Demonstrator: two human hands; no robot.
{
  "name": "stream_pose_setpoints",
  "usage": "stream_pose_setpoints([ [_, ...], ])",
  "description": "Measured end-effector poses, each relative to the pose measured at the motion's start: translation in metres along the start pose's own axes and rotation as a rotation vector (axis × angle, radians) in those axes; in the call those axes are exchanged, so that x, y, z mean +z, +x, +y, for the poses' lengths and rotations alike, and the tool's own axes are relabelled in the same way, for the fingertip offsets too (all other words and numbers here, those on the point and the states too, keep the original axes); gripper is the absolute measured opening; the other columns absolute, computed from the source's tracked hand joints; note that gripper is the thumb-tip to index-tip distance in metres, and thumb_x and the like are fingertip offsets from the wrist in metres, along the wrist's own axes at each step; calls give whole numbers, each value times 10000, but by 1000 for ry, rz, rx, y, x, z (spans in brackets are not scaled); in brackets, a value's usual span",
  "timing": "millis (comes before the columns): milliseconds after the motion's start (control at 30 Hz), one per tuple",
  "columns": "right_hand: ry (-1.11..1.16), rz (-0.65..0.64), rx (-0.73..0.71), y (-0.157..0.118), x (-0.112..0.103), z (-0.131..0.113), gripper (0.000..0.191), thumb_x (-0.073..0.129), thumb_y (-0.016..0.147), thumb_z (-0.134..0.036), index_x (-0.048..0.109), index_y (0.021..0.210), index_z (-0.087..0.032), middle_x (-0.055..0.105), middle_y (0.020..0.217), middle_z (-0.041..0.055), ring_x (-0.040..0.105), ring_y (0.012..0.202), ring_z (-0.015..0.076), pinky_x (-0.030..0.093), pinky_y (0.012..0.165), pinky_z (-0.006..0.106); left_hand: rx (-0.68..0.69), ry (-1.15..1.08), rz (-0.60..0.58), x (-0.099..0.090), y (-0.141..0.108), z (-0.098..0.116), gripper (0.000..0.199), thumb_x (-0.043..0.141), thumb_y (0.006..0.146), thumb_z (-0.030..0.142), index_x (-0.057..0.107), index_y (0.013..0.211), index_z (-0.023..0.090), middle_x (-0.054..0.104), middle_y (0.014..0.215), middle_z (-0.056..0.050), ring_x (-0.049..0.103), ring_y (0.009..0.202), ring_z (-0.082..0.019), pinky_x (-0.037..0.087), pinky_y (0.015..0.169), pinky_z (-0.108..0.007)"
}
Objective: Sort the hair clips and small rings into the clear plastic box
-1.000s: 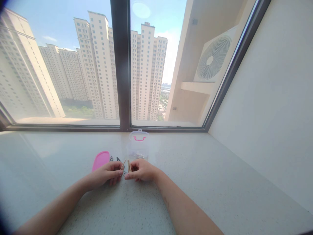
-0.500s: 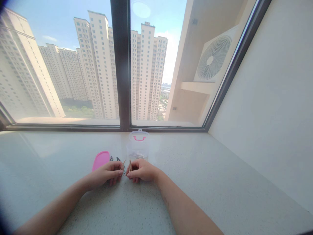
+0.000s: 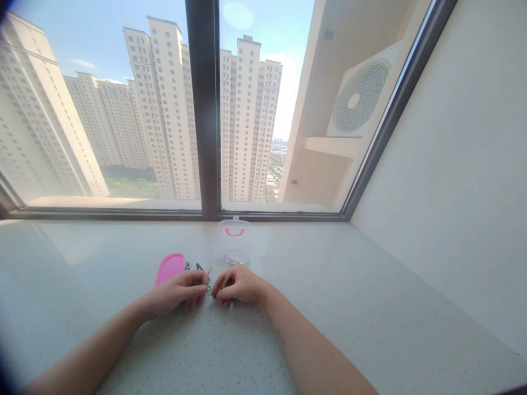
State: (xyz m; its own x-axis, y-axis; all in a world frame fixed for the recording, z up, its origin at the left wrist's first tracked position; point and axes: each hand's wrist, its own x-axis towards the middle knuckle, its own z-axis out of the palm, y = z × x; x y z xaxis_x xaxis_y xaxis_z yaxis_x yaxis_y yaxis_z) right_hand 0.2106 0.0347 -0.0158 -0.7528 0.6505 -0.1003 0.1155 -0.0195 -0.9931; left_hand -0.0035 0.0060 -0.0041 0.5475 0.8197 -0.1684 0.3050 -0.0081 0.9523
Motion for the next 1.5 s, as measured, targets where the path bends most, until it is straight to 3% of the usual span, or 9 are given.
stream_pose_setpoints([
  [233, -120, 32, -63, -2, -3, -1, 263, 732, 687, -327, 734, 850, -120, 611, 599, 4, 531, 528, 95, 413, 511, 208, -1, 6, 4, 1, -2, 1, 259, 579, 811, 411, 512, 770, 165, 573, 625, 25, 511, 518, -106, 361, 471, -211],
  [500, -256, 68, -89, -3, -5, -1, 181, 694, 707, -236, 745, 856, -145, 567, 578, -22, 429, 519, 75, 327, 502, 194, -8, 8, 5, 1, -1, 3, 279, 588, 794, 436, 522, 774, 165, 575, 624, 24, 508, 518, -107, 362, 474, -214],
  [800, -147, 7, -87, -3, -1, -4, 296, 683, 753, -374, 721, 919, -132, 613, 663, 2, 406, 483, 66, 301, 460, 207, -18, 6, 3, 0, -2, 2, 278, 586, 796, 441, 525, 783, 170, 583, 643, 18, 514, 526, -109, 352, 470, -210],
  [967, -66, 36, -35, -2, 2, -6, 242, 697, 734, -312, 669, 905, -143, 538, 602, -34, 450, 500, 75, 346, 458, 193, -7, 3, -8, 0, -2, 2, 284, 581, 798, 448, 512, 781, 173, 591, 652, 17, 517, 529, -110, 359, 478, -209],
  [1200, 35, 76, -20, 0, 3, -3, 273, 698, 725, -308, 615, 930, -148, 610, 716, 2, 493, 533, 82, 384, 462, 197, -8, 12, 13, 0, -1, -1, 303, 582, 794, 473, 512, 778, 178, 586, 649, 22, 511, 516, -107, 350, 470, -205],
  [1500, 53, 0, -28, 1, 0, 3, 380, 755, 673, -411, 612, 886, -131, 651, 741, 30, 550, 531, 103, 439, 492, 232, -10, 5, 2, 0, -2, 2, 300, 582, 795, 466, 529, 782, 171, 573, 636, 23, 511, 524, -110, 356, 481, -213],
])
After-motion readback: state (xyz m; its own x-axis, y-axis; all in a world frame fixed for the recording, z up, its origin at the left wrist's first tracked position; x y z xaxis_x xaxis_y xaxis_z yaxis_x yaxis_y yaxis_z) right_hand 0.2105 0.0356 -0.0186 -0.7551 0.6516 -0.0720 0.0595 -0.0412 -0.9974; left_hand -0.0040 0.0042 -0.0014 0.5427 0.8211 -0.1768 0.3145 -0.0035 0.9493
